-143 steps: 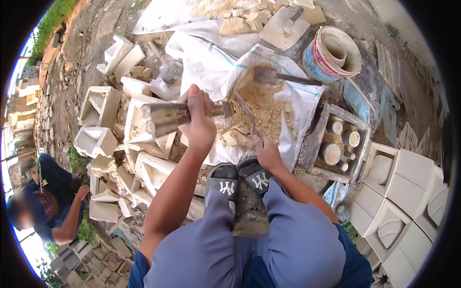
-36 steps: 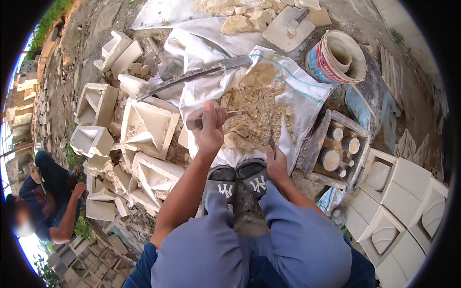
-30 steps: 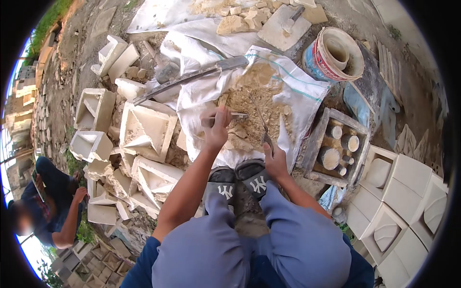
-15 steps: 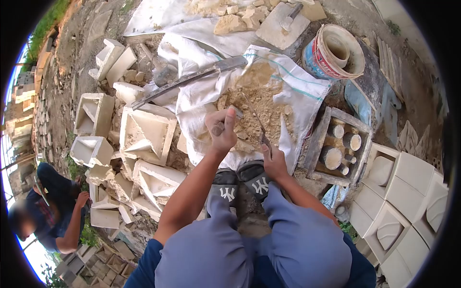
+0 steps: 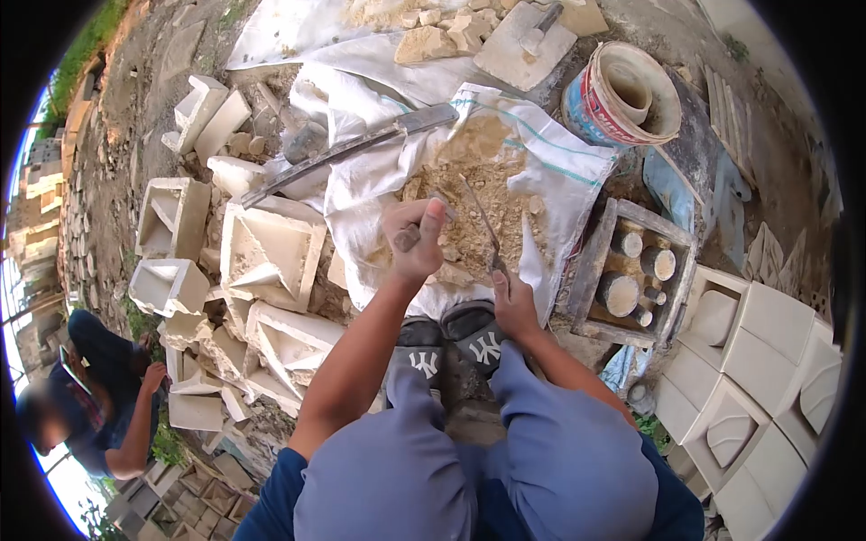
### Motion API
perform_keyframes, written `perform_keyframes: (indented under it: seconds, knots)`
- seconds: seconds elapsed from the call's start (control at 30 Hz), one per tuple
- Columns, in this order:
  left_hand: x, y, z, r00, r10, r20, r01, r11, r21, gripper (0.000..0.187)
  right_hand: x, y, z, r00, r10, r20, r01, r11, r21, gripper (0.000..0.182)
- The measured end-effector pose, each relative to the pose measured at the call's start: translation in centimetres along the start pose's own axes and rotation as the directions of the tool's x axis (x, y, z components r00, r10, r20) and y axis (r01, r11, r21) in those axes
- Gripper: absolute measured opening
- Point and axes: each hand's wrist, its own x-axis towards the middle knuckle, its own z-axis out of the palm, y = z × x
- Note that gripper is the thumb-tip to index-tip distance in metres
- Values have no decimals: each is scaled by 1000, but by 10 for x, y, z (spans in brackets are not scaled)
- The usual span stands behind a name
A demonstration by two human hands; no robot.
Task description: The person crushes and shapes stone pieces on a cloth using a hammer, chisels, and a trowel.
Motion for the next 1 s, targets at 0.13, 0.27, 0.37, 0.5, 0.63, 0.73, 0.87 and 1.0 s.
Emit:
perform_keyframes:
  seconds: [0.13, 0.27, 0.37, 0.5, 0.63, 0.73, 0.87, 1.0]
  knots:
    - [-9, -19, -1, 993, 82, 84, -87, 994, 59, 43, 3, -1, -5, 973, 213, 95, -213, 977, -7, 59]
    - [2, 9, 1, 996, 89, -13, -90, 994, -64, 45, 13, 9, 10, 984, 174, -23, -175, 983, -54, 60]
    - [15, -6, 2, 996, 89, 23, -87, 994, -58, 47, 20, -5, 1, 984, 165, 67, -164, 986, -25, 58]
    - [12, -3, -6, 999, 43, 15, -42, 998, -47, 47, 22, -18, 3, 999, -21, -29, 23, 997, 74, 56]
    - [19, -14, -8, 999, 48, 11, -47, 998, -39, 51, 21, -23, 5, 987, 144, 73, -150, 985, 84, 54]
    - [17, 3, -13, 999, -39, -13, 38, 998, -53, 51, 28, 1, 19, 995, 81, 57, -83, 995, 48, 54]
    - [-2, -17, -21, 999, -15, 38, 15, 1000, 4, 49, 9, -19, 0, 994, 63, 92, -65, 998, 25, 56]
    - [-7, 7, -22, 1000, 0, 25, 2, 996, -93, 48, 2, 1, 1, 990, 114, 87, -108, 991, -75, 55]
